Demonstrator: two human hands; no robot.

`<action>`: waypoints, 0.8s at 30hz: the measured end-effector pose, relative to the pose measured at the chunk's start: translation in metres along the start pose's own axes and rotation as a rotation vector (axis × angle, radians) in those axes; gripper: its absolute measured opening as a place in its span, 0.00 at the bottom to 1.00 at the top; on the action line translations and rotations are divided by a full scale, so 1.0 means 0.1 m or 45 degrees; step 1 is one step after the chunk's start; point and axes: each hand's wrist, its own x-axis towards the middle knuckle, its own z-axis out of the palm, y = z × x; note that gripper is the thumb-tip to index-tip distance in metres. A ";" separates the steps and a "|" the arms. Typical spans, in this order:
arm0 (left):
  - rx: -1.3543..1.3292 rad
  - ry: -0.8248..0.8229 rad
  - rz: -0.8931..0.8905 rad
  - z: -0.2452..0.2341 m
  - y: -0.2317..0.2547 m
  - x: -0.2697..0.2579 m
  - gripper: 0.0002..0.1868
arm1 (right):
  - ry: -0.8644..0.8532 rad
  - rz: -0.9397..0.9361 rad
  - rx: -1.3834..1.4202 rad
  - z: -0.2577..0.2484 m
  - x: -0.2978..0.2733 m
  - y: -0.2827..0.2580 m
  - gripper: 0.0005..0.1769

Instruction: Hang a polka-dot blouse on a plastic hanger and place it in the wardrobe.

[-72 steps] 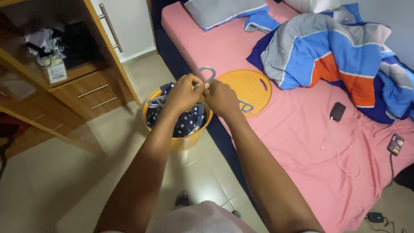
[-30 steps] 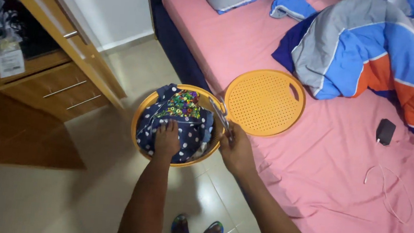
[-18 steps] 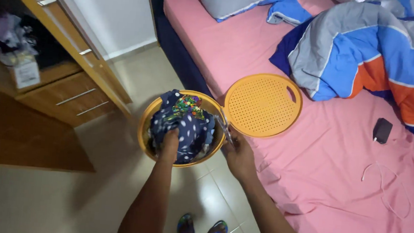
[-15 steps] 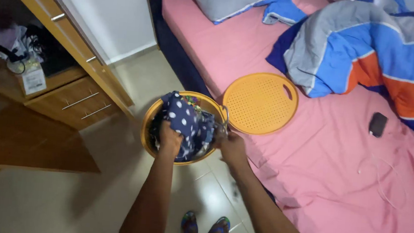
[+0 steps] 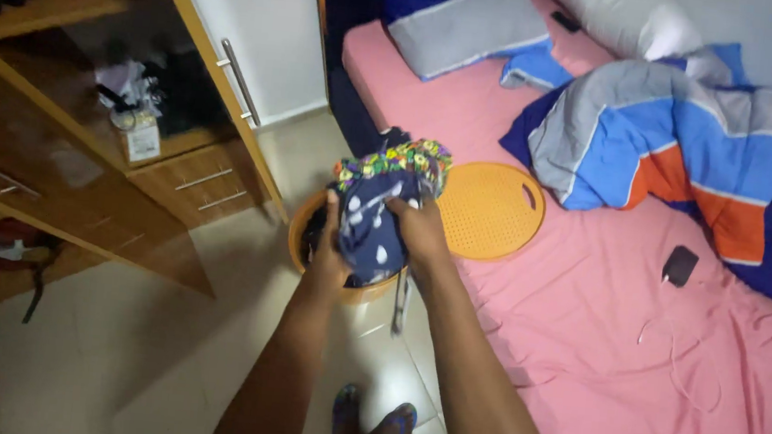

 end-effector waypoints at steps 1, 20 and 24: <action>-0.004 -0.002 0.017 0.01 0.08 0.04 0.37 | -0.012 -0.012 -0.001 -0.05 -0.08 -0.08 0.16; 0.134 -0.306 0.189 0.65 -0.42 -0.57 0.43 | -0.035 -0.180 -0.104 -0.47 -0.62 -0.60 0.11; 0.285 -0.218 0.401 0.79 -0.08 -1.23 0.39 | -0.026 -0.220 -0.128 -0.46 -0.34 -0.29 0.11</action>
